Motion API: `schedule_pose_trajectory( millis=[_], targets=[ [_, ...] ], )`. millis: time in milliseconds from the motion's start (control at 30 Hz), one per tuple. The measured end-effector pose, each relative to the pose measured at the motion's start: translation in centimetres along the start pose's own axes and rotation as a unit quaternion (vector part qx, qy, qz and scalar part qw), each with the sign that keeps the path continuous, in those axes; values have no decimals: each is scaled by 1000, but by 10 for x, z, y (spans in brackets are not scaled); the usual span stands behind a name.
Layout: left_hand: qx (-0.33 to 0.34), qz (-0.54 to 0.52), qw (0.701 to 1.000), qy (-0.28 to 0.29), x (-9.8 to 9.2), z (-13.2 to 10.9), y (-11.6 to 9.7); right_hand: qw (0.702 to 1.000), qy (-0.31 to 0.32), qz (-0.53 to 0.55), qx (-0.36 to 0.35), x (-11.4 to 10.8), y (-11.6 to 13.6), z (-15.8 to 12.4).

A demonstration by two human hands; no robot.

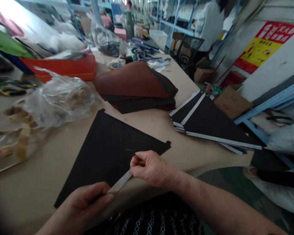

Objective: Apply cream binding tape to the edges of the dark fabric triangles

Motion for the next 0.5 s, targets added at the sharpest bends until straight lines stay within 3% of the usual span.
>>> schedule_pose_trajectory(
  millis=[133, 267, 367, 500],
  targets=[
    [-26, 87, 996, -19, -14, 5, 2, 991, -120, -66, -8, -63, -17, 4],
    [-61, 133, 989, -3, -24, 12, 8, 973, -168, -157, 3, -110, -37, 6],
    [-72, 154, 985, 8, -24, 17, 12, 960, -200, -193, 18, -123, -46, 5],
    [-70, 174, 982, 8, -23, 20, 16, 957, -200, -207, 20, -121, -48, 5]
  ],
)
Point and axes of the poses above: each hand's wrist, its own z-axis towards the middle knuckle, its own x-axis out of the palm, y = z × x, the point moved 1 cm from there along z, towards the middle knuckle, and after that the axes turned 9 degrees about -y, right-handed, at the moved point
